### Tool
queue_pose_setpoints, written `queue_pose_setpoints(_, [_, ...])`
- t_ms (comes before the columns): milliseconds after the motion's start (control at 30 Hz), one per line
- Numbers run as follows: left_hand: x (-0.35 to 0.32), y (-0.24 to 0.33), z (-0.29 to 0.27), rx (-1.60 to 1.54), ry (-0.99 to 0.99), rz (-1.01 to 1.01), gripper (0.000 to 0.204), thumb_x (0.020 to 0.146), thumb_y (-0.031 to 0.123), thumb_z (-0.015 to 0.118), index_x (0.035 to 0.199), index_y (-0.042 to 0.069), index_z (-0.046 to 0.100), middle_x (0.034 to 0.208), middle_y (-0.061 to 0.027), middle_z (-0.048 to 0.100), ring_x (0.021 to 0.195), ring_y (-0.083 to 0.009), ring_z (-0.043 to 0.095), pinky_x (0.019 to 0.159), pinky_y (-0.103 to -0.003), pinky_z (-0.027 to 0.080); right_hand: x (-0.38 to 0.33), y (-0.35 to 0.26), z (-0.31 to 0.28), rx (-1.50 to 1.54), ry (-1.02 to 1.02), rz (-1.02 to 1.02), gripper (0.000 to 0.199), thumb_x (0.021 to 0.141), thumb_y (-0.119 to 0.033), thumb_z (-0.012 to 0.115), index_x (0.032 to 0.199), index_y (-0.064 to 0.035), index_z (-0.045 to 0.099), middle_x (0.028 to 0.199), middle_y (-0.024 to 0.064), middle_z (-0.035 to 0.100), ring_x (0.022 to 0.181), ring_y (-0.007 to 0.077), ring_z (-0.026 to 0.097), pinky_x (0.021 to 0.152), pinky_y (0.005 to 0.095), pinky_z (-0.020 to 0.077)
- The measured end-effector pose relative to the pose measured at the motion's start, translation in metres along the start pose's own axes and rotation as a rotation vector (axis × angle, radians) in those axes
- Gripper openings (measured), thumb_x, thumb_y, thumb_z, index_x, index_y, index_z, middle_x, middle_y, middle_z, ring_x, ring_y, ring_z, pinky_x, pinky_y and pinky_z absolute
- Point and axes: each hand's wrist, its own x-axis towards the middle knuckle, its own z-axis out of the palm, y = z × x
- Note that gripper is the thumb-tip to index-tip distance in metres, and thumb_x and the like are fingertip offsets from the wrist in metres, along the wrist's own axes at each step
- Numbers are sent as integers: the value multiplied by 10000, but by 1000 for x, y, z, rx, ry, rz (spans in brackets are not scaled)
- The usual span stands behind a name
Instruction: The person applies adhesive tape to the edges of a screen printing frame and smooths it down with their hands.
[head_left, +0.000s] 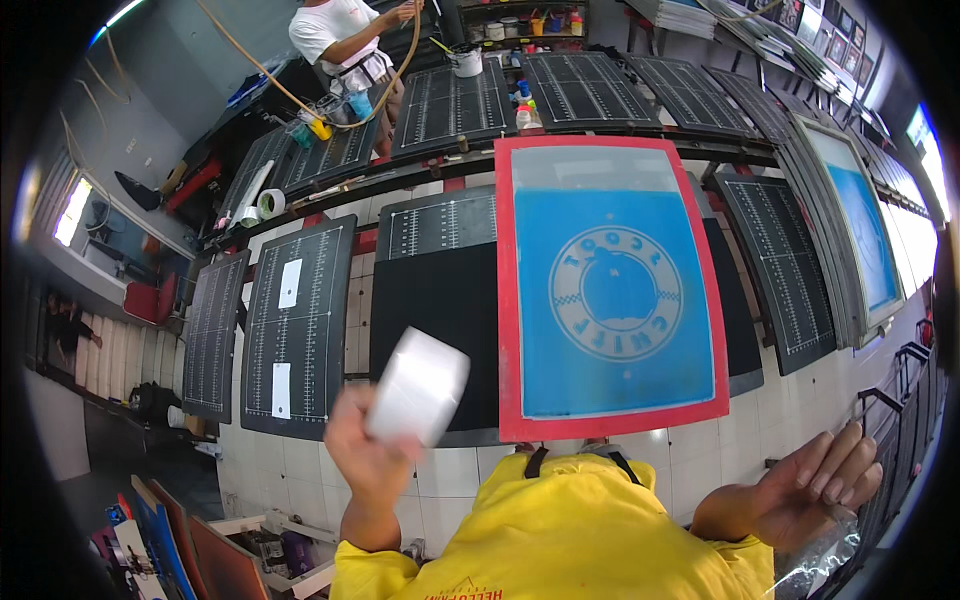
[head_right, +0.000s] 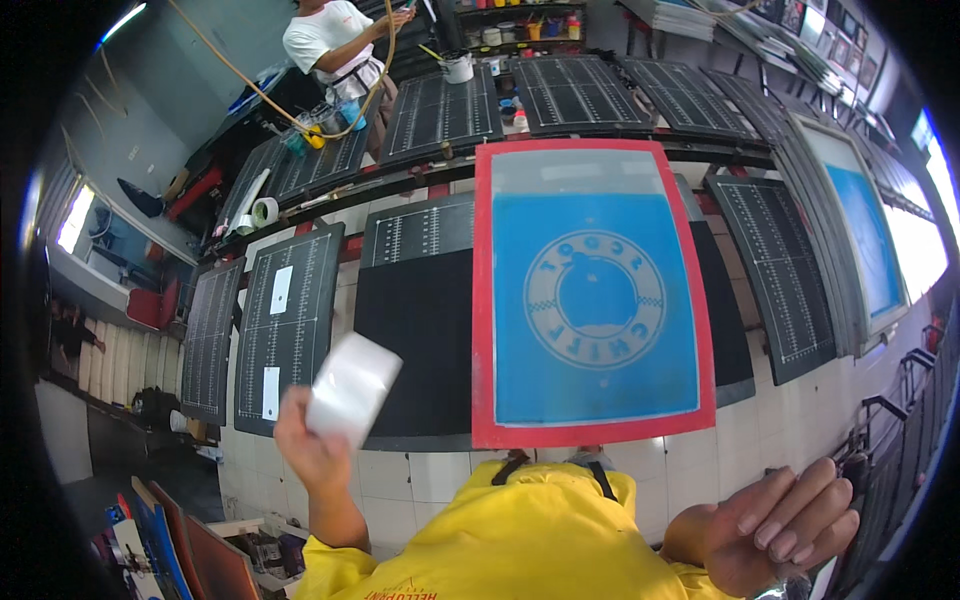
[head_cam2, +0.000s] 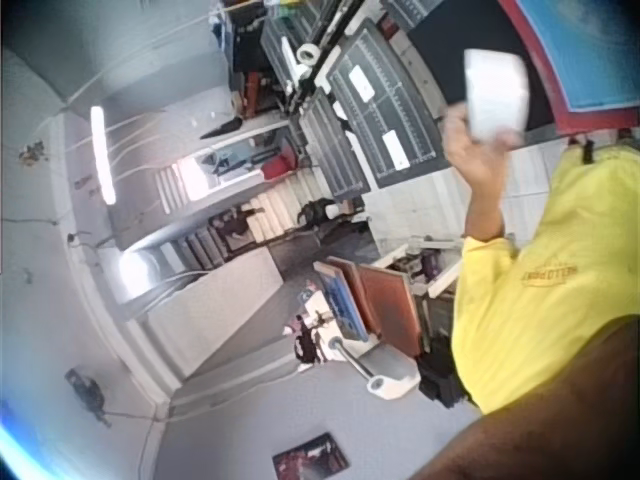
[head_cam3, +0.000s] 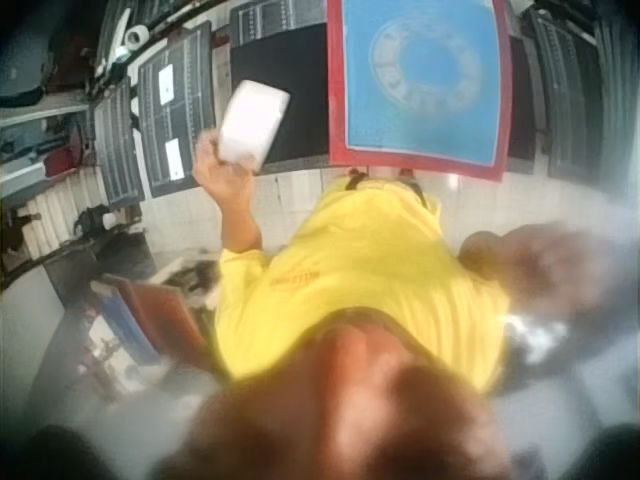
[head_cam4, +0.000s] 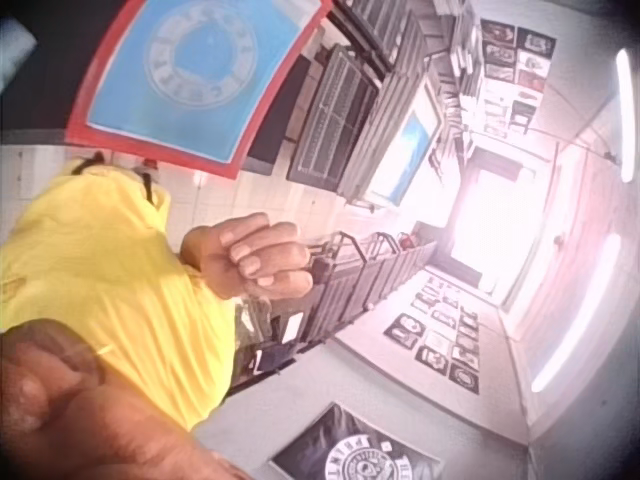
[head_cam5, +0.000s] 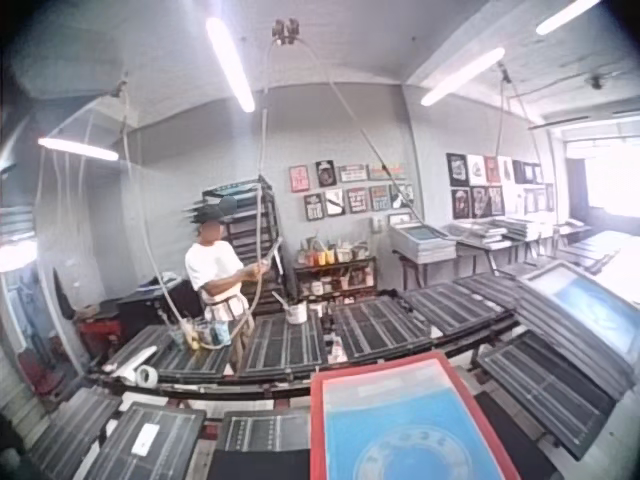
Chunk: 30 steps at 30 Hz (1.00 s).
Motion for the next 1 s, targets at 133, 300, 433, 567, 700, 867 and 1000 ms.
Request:
queue_pose_setpoints(133, [34,-105,-46,320,163,-139,355,961,321,619,1023,-25,567,911,-77,589,842,-140,552,760,-309,466,-2,-6,-2,26,12,9,303,827,-6,760,731,-95,486,713,40,425,648,121,434,583,230,456])
queue_pose_setpoints(300, [19,-259,-157,819,218,-215,323,929,249,632,1061,-46,611,970,-205,667,888,-382,645,805,-421,500,-4,-10,4,56,1,-12,279,829,-3,757,771,-95,500,735,32,441,670,113,448,586,223,444])
queue_pose_setpoints(433, [-22,-310,-212,1218,141,-54,277,842,174,700,992,-44,619,1002,-228,644,940,-432,604,839,-501,460,-3,-23,8,-118,-7,58,197,838,-36,758,830,-85,567,748,30,476,689,115,472,587,236,461])
queue_pose_setpoints(567, [-35,-320,-213,1226,123,-129,293,867,169,697,1066,-20,594,1037,-192,634,972,-388,602,852,-475,464,-7,-24,14,-234,32,12,130,842,-125,780,863,-93,656,756,31,533,710,125,522,603,240,508])
queue_pose_setpoints(700, [0,-278,-152,770,382,-31,314,895,152,686,1131,-22,574,1044,-144,624,1024,-295,604,893,-404,475,-7,-23,21,-252,-21,-25,142,830,-142,794,871,-95,667,776,34,532,722,127,524,617,241,507])
queue_pose_setpoints(867, [31,-44,20,-25,-40,317,278,877,256,680,967,1,621,970,-132,650,981,-285,627,996,-498,443,-5,-23,13,-238,-110,41,242,764,-114,843,836,-96,612,795,30,476,747,137,458,617,255,417])
queue_pose_setpoints(1000, [20,59,87,-389,-358,563,368,709,358,866,979,195,676,930,6,671,889,-201,652,870,-453,479,5,-23,-6,-280,-133,48,291,717,-135,886,833,-128,619,824,14,489,789,129,459,647,246,417])
